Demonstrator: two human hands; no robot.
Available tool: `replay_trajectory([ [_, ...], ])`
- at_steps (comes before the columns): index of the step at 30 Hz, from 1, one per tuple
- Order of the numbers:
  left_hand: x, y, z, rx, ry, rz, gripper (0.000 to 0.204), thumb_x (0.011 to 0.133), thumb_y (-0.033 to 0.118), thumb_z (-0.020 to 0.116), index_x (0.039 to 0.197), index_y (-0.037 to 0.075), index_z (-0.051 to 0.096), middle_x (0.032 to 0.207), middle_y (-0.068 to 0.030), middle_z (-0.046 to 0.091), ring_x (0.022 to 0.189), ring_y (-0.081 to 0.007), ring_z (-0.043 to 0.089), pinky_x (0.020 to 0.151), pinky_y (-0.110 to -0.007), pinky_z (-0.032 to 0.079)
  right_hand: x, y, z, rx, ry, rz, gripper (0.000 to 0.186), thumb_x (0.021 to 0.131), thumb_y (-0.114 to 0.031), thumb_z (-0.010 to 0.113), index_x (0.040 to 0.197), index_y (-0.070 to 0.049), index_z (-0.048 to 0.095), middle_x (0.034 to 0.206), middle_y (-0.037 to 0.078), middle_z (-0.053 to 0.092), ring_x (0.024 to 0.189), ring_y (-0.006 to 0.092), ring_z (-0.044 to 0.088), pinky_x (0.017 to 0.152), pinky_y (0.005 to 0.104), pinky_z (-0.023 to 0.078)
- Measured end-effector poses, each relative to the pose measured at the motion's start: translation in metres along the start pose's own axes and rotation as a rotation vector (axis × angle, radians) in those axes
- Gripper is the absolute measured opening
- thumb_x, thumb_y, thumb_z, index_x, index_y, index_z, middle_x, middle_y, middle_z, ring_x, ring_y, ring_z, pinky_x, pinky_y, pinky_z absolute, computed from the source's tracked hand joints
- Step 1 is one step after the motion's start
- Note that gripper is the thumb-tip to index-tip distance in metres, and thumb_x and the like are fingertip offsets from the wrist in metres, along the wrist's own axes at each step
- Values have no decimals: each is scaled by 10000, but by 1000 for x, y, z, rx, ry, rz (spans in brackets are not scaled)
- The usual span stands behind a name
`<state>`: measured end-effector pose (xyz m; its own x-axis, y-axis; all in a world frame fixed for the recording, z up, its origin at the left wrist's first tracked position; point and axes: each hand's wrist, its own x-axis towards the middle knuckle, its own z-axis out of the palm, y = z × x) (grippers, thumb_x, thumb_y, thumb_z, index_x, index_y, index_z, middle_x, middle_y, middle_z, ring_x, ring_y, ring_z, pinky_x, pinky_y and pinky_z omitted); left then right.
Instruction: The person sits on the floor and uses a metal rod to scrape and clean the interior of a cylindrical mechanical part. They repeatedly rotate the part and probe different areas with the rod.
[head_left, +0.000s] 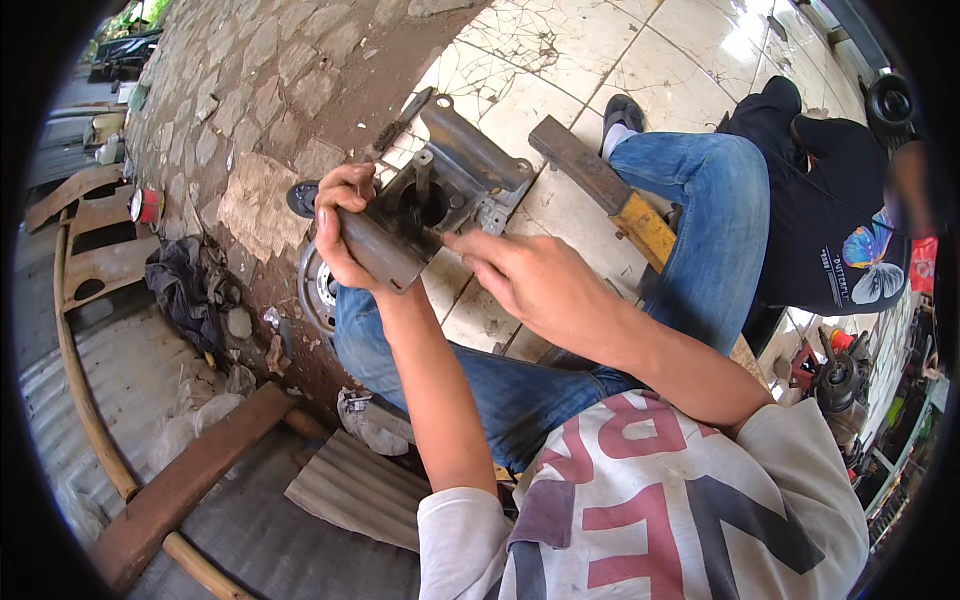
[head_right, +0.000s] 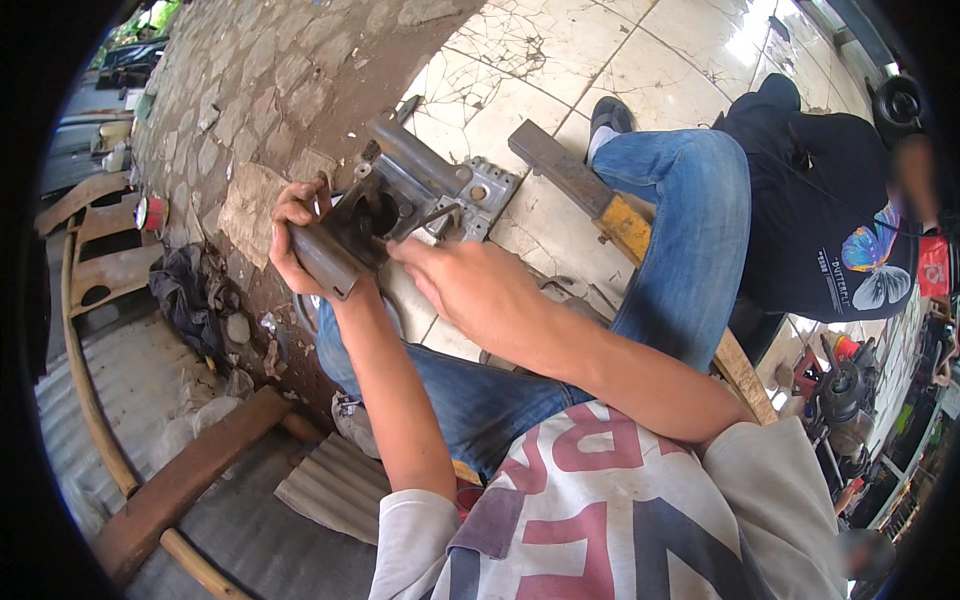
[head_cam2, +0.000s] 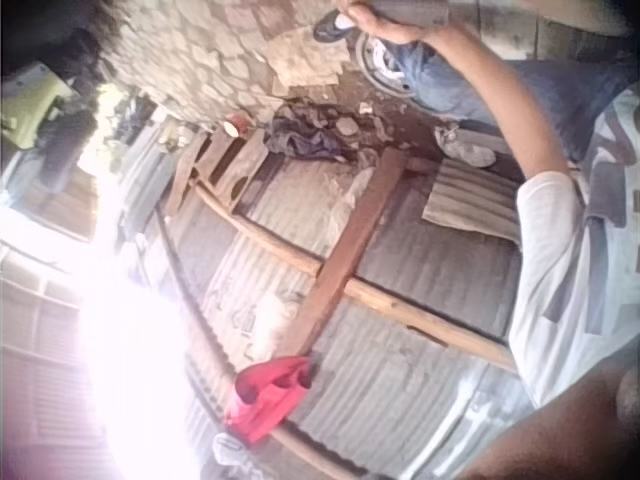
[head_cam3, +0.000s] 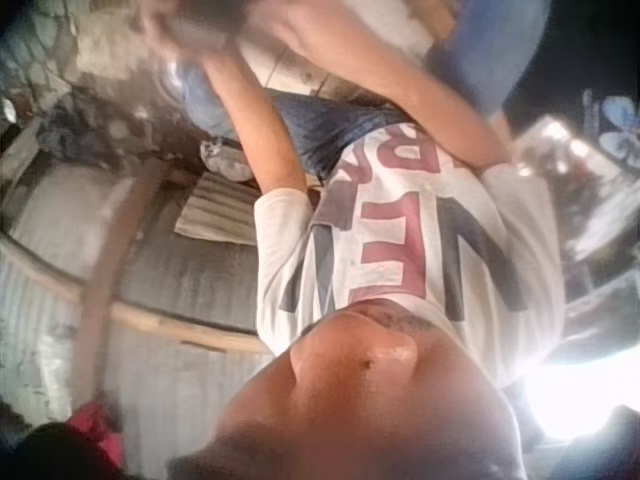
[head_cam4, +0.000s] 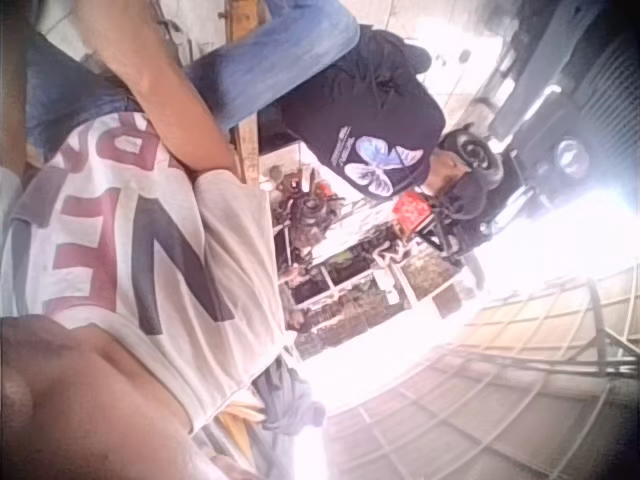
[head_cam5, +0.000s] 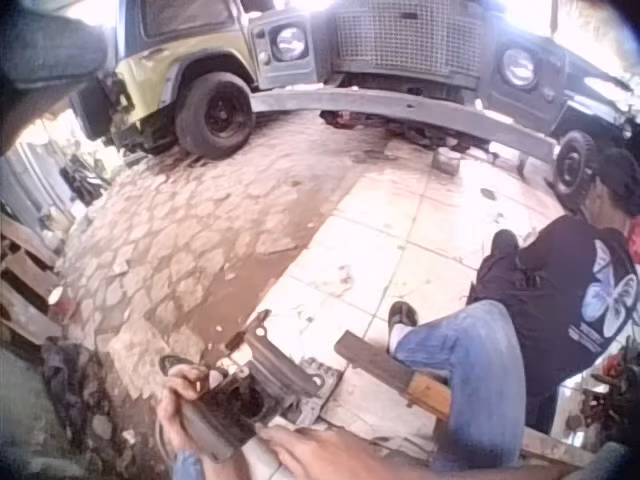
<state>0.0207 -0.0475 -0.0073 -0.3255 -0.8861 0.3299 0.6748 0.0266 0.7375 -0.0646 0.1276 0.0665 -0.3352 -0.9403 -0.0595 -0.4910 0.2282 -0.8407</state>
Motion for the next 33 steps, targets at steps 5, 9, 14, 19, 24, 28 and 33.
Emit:
replay_trajectory([
  [5,-2,1,6,-15,22,12,347,931,305,379,809,35,561,978,-175,552,959,-252,507,932,-407,392,-1,6,-3,-18,22,-55,274,927,-135,581,1194,-85,618,776,180,681,704,360,676,600,451,537],
  [9,0,2,3,-12,9,13,345,930,308,385,810,35,559,977,-177,552,981,-265,507,957,-426,384,-8,11,8,-7,79,-81,292,920,-147,595,1209,-114,623,795,146,689,693,337,678,589,433,544],
  [14,2,1,-2,-31,-15,-5,337,920,303,396,819,33,571,990,-179,559,983,-275,515,984,-439,379,-14,22,13,-57,136,-129,349,891,-130,636,1240,-144,632,783,105,670,639,283,657,573,386,539],
  [19,7,1,-12,-48,-89,-6,340,915,305,403,826,31,584,1017,-187,572,980,-286,526,988,-444,382,-23,32,19,-9,150,-155,418,844,-38,680,1249,-141,653,793,113,651,634,260,628,588,367,524],
  [24,5,2,-5,-24,-34,-19,342,914,330,424,818,50,597,981,-155,583,968,-273,535,979,-439,395,-31,45,18,20,164,-188,447,810,-4,710,1238,-125,660,841,116,668,657,239,631,596,360,520],
  [28,5,4,-4,0,-50,-20,352,919,342,426,814,56,603,963,-140,585,933,-255,527,977,-439,395,-31,52,25,35,323,-168,355,823,-114,723,1170,-175,684,803,74,676,687,238,648,633,355,540],
  [33,4,3,-6,-12,-48,-31,358,928,341,421,827,57,615,993,-151,604,986,-277,558,967,-436,402,-32,55,27,84,291,-159,300,833,-127,727,1128,-153,684,884,67,662,739,244,658,655,351,549],
])
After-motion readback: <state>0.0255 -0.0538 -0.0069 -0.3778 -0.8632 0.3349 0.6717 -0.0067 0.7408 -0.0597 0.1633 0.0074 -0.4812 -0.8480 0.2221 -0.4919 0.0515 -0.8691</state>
